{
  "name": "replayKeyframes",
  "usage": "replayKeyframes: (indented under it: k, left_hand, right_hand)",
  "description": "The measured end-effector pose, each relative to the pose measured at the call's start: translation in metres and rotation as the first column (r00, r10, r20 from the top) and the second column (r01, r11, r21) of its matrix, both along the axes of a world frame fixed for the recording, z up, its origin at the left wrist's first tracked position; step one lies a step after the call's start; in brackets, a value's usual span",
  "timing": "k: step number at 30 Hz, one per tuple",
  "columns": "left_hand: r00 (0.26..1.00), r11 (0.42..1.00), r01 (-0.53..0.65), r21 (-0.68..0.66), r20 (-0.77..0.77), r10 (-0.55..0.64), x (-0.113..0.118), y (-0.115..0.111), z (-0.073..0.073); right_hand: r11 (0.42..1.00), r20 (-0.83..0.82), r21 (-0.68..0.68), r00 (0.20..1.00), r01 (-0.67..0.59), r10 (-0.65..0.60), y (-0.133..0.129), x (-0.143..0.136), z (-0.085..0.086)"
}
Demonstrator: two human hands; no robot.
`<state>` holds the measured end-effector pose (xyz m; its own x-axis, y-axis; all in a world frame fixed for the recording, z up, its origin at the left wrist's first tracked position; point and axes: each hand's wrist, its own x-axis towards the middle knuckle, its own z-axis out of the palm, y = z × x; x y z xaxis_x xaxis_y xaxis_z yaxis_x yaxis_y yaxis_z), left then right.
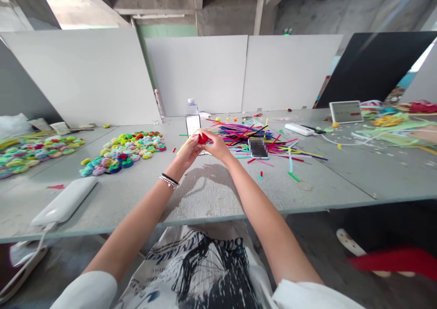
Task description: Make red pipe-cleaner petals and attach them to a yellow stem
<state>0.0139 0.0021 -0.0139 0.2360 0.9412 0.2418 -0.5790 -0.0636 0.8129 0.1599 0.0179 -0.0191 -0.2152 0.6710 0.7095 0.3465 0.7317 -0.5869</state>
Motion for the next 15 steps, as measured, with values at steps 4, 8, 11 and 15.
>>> replayKeyframes:
  k: [4,8,11,15]
  left_hand:
    - [1.000,1.000,0.001,0.018,-0.026,-0.001,-0.0010,0.0013,-0.0011]
    - [0.999,0.999,0.011,0.043,-0.035,-0.010,-0.0018,-0.0005,-0.0008]
    - [0.999,0.999,0.004,0.048,-0.040,-0.002,-0.0026,-0.0013,0.0001]
    - [0.998,0.999,-0.023,0.032,-0.052,0.025,-0.0044,-0.0008,0.0008]
  right_hand:
    - [0.998,0.035,0.028,0.998,0.054,-0.054,0.0013,0.0004,-0.0018]
    - [0.997,0.050,0.035,0.996,0.076,-0.077,0.0018,0.0003,-0.0017]
    - [0.995,0.068,0.032,0.993,0.098,-0.100,0.0013,0.0014,-0.0011]
    - [0.993,0.118,0.041,0.986,0.113,-0.117,-0.0006,0.0037,-0.0005]
